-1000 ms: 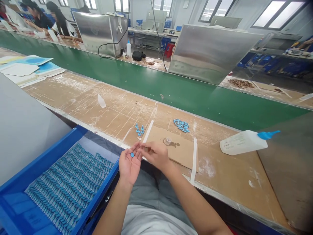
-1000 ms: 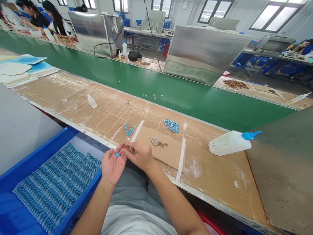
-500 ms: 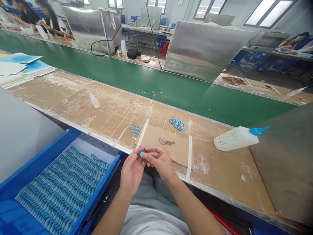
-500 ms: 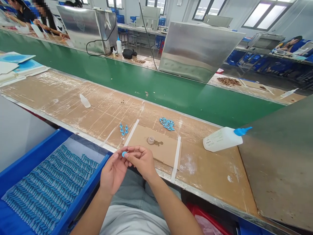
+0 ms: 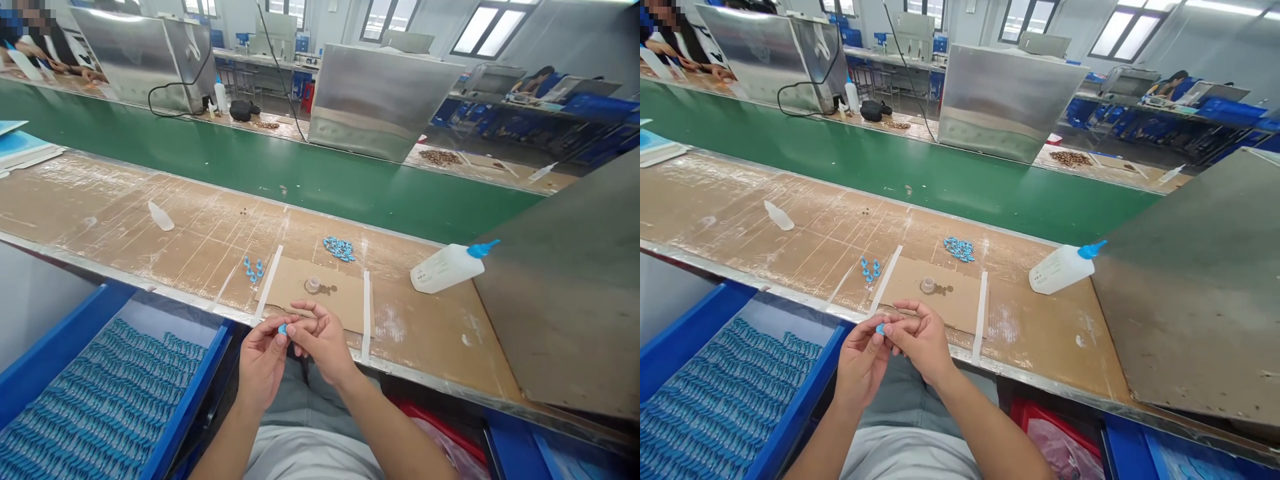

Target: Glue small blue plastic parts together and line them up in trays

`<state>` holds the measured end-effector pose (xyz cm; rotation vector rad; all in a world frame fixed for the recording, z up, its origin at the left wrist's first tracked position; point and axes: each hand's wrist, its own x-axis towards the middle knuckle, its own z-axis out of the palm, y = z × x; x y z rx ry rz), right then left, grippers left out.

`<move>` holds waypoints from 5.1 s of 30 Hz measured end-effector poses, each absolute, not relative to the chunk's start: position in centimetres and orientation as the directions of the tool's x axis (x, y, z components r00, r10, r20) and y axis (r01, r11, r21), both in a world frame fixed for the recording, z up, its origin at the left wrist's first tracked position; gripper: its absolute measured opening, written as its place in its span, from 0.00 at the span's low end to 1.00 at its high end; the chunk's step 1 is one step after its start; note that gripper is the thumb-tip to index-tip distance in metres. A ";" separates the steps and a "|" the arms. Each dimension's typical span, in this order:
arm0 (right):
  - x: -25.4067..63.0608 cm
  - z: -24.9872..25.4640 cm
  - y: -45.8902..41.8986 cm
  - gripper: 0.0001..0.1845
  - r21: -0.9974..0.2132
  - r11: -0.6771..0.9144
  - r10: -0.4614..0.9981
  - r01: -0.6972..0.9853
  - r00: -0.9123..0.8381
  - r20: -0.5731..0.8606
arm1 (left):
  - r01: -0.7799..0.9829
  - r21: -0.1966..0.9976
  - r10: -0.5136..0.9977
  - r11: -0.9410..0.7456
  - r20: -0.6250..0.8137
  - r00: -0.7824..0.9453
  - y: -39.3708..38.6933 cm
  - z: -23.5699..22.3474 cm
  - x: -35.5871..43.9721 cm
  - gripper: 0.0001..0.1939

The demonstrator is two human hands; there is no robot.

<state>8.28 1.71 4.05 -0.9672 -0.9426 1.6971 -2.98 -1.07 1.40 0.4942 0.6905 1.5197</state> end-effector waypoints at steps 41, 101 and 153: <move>24.0 -3.2 18.0 0.08 -0.442 0.366 0.913 0.819 -0.224 0.340 | -0.776 0.613 0.899 0.151 -0.412 -0.150 0.8 -1.4 -2.9 0.14; 16.4 -0.3 11.5 0.08 -0.497 0.668 0.731 0.554 -0.367 0.575 | -0.823 0.532 0.889 0.200 -0.451 -0.076 0.1 -0.8 -3.2 0.16; 11.0 4.9 1.7 0.11 -0.916 0.380 0.907 0.129 0.139 0.396 | -0.777 0.625 0.957 0.075 -0.265 -0.121 0.8 2.7 0.4 0.12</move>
